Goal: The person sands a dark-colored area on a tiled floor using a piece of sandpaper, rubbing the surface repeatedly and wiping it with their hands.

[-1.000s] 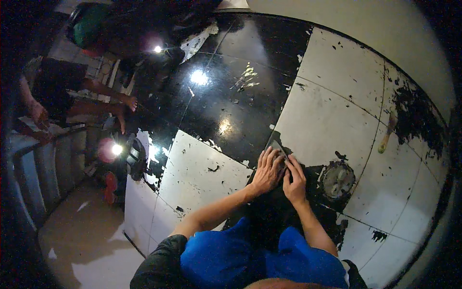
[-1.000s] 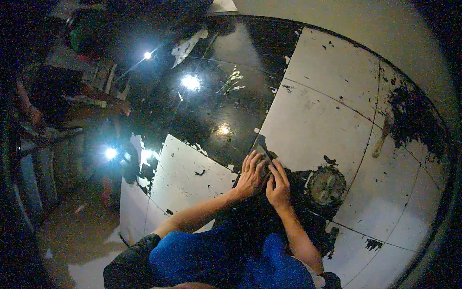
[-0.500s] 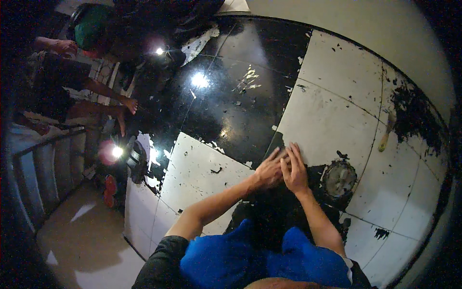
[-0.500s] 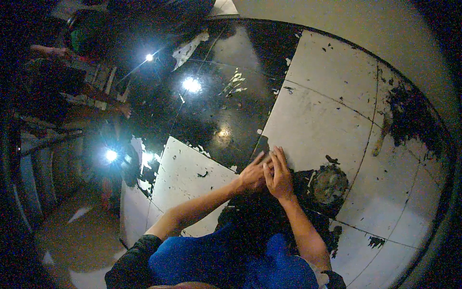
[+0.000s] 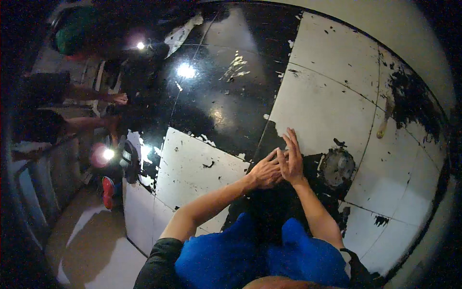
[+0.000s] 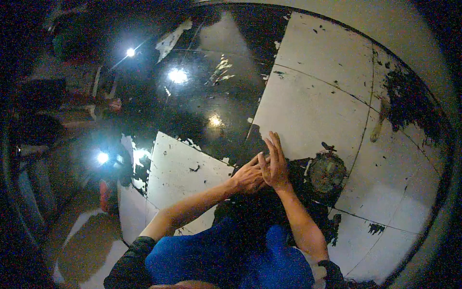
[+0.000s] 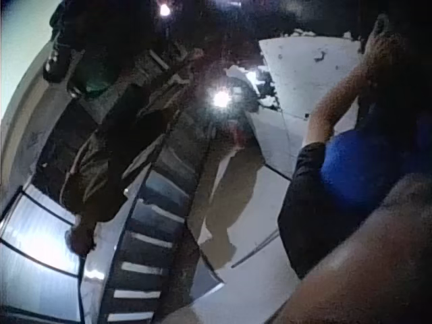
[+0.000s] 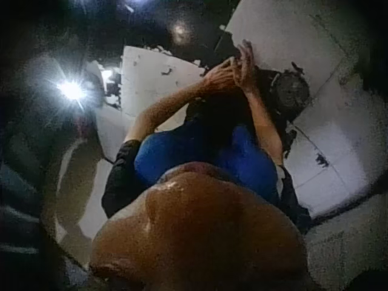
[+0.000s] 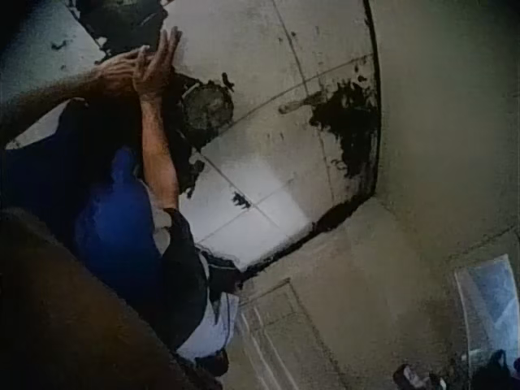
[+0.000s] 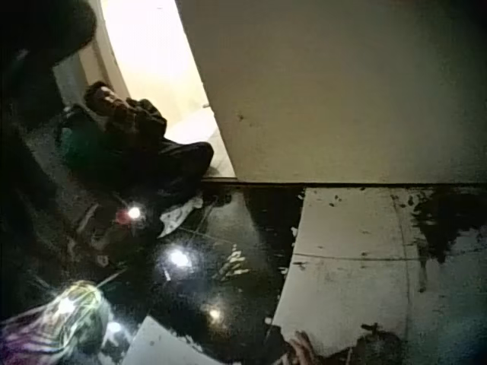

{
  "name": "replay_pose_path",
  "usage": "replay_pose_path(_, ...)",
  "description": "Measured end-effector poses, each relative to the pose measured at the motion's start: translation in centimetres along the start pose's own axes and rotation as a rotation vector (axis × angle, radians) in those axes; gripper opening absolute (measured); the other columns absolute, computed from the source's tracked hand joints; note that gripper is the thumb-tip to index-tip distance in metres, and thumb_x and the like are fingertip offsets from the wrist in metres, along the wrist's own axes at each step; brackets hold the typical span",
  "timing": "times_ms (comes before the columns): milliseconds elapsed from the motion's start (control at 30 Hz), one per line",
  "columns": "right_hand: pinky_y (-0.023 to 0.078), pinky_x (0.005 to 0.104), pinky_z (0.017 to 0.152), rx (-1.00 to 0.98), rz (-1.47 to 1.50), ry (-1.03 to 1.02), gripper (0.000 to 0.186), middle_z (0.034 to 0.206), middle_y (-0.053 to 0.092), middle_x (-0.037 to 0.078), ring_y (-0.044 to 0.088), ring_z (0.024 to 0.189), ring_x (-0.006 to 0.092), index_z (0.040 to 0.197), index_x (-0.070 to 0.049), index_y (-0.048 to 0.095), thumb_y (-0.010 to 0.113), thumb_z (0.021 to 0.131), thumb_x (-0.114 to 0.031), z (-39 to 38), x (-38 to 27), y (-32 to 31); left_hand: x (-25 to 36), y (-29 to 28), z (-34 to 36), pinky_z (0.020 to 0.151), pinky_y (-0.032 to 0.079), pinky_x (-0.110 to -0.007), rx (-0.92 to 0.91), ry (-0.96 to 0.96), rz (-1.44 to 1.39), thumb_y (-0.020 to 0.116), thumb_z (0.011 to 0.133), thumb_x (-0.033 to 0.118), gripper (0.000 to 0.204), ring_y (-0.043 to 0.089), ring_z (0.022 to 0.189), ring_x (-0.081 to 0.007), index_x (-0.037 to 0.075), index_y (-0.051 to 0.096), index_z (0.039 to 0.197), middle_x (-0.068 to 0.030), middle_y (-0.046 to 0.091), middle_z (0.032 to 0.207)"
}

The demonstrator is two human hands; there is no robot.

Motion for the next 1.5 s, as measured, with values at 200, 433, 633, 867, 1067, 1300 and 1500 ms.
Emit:
replay_pose_path(200,0.025,0.0541,0.119,-0.033,-0.15,-0.021,0.063,0.157,0.03,0.026,0.029,0.146,0.0447,0.146,0.005,0.037,0.052,0.101,-0.036,-1.3,1.4,0.5,-1.2,-1.0,-1.6,0.117,0.002,-0.068,0.145,-0.401,-0.127,0.065,0.087,0.046,0.095,0.006,0.155,-0.0346,0.006,0.018,0.159,-0.0134,0.009,0.168)
replay_pose_path(433,0.01,0.0598,0.12,-0.196,-0.641,0.087,0.089,0.163,0.015,0.024,0.014,0.151,0.043,0.151,0.008,0.027,0.036,0.098,-0.063,1.1,2.6,2.7,-5.5,-1.9,-0.4,0.109,-0.006,-0.078,0.133,-0.423,0.066,0.069,0.072,0.067,0.118,-0.001,0.155,-0.0335,0.009,0.017,0.16,-0.0101,0.007,0.168)
replay_pose_path(633,0.01,0.0586,0.121,-0.291,-0.832,0.064,0.093,0.165,0.014,0.019,0.013,0.153,0.0361,0.153,0.006,0.028,0.045,0.092,-0.062,5.3,3.4,3.0,-8.3,-4.1,1.6,0.109,-0.001,-0.079,0.215,-0.415,0.135,0.06,0.078,0.07,0.11,0.0,0.155,-0.0329,0.007,0.021,0.159,-0.0115,0.009,0.168)
replay_pose_path(867,0.006,0.0602,0.121,-0.446,-0.851,0.147,0.101,0.165,0.009,0.023,0.008,0.153,0.038,0.156,0.006,0.017,0.046,0.091,-0.065,-2.9,2.5,4.3,-3.0,0.1,-2.7,0.11,-0.005,-0.077,0.096,-0.38,-0.009,0.056,0.081,0.068,0.108,0.002,0.155,-0.0323,0.004,0.017,0.159,-0.0123,0.007,0.168)
replay_pose_path(1067,0.006,0.0538,0.124,-0.329,-0.756,0.027,0.098,0.165,0.004,0.024,0.006,0.154,0.0378,0.152,0.009,0.026,0.054,0.089,-0.06,3.4,1.9,3.2,-7.5,-3.4,0.5,0.111,-0.006,-0.077,0.056,-0.37,0.216,0.052,0.082,0.069,0.106,-0.001,0.155,-0.0325,0.006,0.017,0.159,-0.0117,0.003,0.168)
replay_pose_path(1300,0.006,0.0551,0.123,-0.546,-0.822,0.075,0.083,0.166,0.002,0.022,0.002,0.154,0.0347,0.153,0.009,0.024,0.051,0.096,-0.045,2.8,0.2,-0.5,-6.5,-5.0,2.5,0.118,0.001,-0.069,-0.209,-0.227,0.628,0.052,0.092,0.045,0.081,0.001,0.156,-0.0251,0.011,0.021,0.16,-0.0063,0.009,0.168)
replay_pose_path(1500,0.013,0.0575,0.121,-1.068,-1.006,-0.045,0.076,0.161,0.023,0.027,0.017,0.152,0.0364,0.15,0.012,0.028,0.053,0.093,-0.032,-2.1,0.4,-1.6,-5.6,-3.3,1.1,0.12,0.007,-0.065,0.083,-0.044,0.679,0.051,0.095,0.038,0.067,0.008,0.155,-0.0237,0.011,0.037,0.154,-0.0054,0.012,0.168)
Point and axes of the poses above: each hand's wrist, its own z-axis towards the middle knuckle, its own y-axis out of the palm, x = y × z, the point moved 7 cm from there along z, towards the middle knuckle
